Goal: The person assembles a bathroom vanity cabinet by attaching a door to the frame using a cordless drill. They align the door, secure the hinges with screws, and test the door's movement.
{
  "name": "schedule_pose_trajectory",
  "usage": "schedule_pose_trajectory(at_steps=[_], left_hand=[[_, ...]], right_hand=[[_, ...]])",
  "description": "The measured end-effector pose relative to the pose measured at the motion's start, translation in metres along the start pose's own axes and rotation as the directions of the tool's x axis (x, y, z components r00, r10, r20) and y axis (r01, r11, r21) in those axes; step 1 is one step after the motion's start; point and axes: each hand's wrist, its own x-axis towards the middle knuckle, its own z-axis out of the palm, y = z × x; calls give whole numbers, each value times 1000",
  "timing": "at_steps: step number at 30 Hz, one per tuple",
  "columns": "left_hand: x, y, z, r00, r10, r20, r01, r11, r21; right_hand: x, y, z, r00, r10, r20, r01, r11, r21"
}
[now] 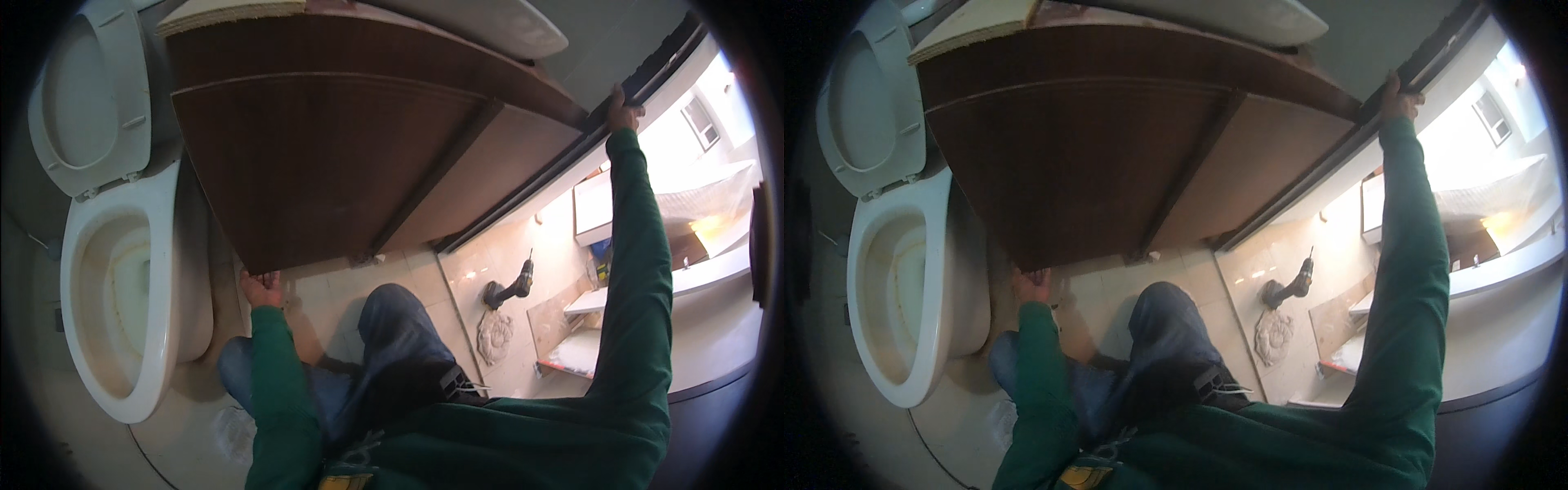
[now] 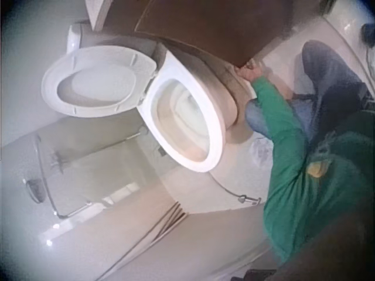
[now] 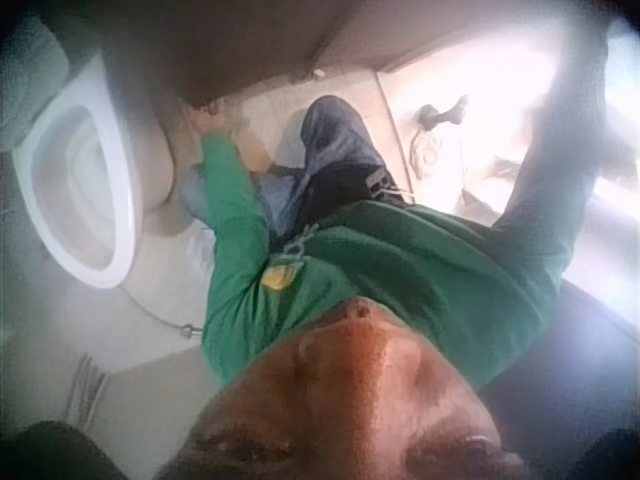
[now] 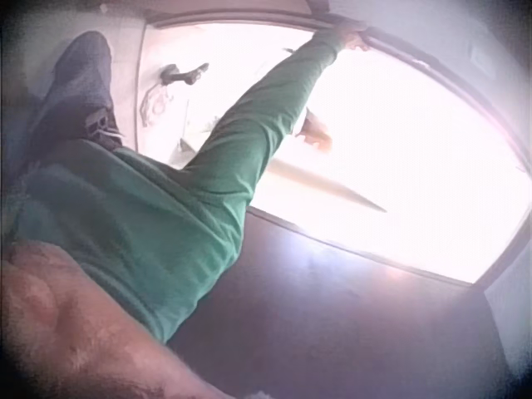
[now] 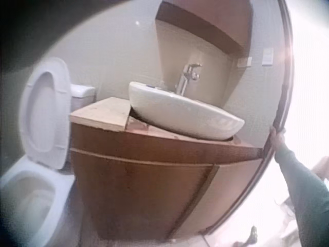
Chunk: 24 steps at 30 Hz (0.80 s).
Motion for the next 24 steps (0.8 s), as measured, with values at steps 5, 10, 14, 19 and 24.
schedule_pose_trajectory(at_steps=[5,10,14,19,24], left_hand=[[-27,-12,14,997,-58,-44,57,998,-11],[-9,-6,4,994,-66,-88,67,998,11],[5,2,-4,1000,-16,-21,16,1000,-3],[3,-2,-9,1000,-19,21,18,999,36],[3,-1,2,996,1,-86,4,999,50]], right_hand=[[43,26,1,998,-66,21,68,992,-103],[56,42,12,994,-112,18,113,986,-120],[49,33,23,994,-109,-15,108,992,-70],[54,44,19,997,-63,-54,59,996,-67],[45,37,27,995,-52,-82,50,998,-26]])
